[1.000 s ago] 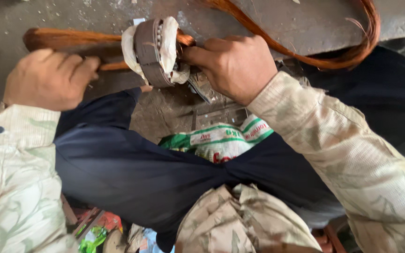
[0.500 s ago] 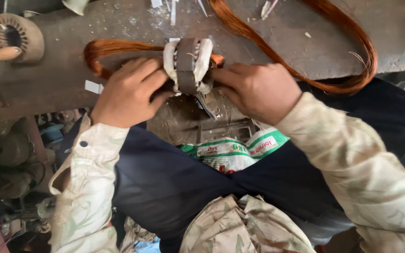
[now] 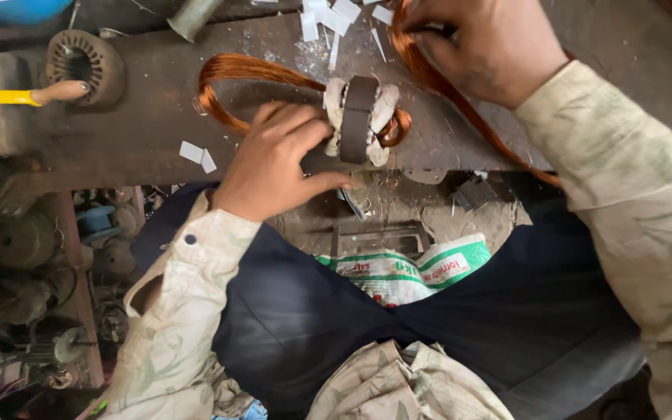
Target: The person winds copper wire around a motor stator core, inserting white insulating strips between the windings. They repeatedly wrap the wire, adjust the coil, and place insulation to separate layers.
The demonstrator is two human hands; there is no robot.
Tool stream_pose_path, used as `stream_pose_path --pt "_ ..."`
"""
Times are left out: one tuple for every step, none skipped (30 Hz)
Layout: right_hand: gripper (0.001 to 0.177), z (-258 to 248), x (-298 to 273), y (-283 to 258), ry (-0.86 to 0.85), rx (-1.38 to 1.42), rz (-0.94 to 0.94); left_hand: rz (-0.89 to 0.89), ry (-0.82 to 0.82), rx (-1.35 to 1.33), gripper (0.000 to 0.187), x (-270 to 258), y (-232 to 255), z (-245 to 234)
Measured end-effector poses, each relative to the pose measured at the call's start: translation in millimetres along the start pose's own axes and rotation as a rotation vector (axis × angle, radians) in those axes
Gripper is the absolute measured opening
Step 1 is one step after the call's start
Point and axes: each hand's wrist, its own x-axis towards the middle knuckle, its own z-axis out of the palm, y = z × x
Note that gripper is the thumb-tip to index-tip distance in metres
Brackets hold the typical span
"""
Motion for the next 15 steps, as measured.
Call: stream_pose_path --pt "0.012 5.1 3.9 -0.2 -0.01 -0.022 0.003 -0.033 0.001 -0.004 0.061 0.9 0.5 0.5" --pt "0.013 6.1 8.2 1.0 -0.005 -0.051 -0.013 -0.034 0.035 0.0 0.061 1.2 0.8 -0.1" --pt "0.014 4.8 9.1 1.1 -0.005 -0.084 -0.021 -0.031 0.065 -0.005 0.061 2.0 2.7 1.9" --pt "0.016 2.4 9.2 0.8 0.011 -0.124 -0.049 -0.028 0.094 -0.011 0.06 2.9 4.4 3.5" --pt "0.018 -1.1 8.0 0.2 0.025 -0.166 -0.076 -0.033 0.105 0.002 0.059 3.1 5.1 2.8" --pt "0.017 -6.9 5.7 0.6 0.024 -0.164 -0.028 -0.039 0.116 0.015 0.058 2.0 4.8 -0.5" --pt "0.016 -14.1 3.6 2.2 0.025 -0.163 0.017 -0.044 0.129 0.033 0.057 0.6 3.8 -5.8" --pt "0.015 -21.5 0.8 4.3 0.027 -0.161 0.062 -0.048 0.125 0.039 0.056 -1.2 2.6 -11.9" --pt "0.013 -31.2 -4.4 7.6 0.046 -0.218 0.077 -0.049 0.122 0.042 0.055 -2.5 1.2 -17.6" --pt "0.011 -41.9 -10.5 11.5 0.065 -0.275 0.091 -0.051 0.12 0.045 0.054 -3.0 0.3 -21.6" --pt "0.011 -47.1 -16.3 13.4 0.07 -0.296 0.111 -0.041 0.112 0.039 0.052 -3.4 0.6 -23.8" --pt "0.01 -51.4 -21.2 15.9 0.077 -0.314 0.128 -0.031 0.105 0.034 0.05 -3.6 1.1 -25.2" --pt "0.012 -53.4 -26.3 17.1 0.073 -0.299 0.148 -0.02 0.096 0.027 0.048 -3.8 2.1 -25.9" --pt "0.013 -55.0 -31.1 17.7 0.068 -0.284 0.169 -0.018 0.085 0.039 0.047 -4.1 3.5 -26.1" --pt "0.015 -57.7 -35.0 18.5 0.066 -0.274 0.188 -0.012 0.078 0.051 0.047 -2.9 4.7 -25.7"
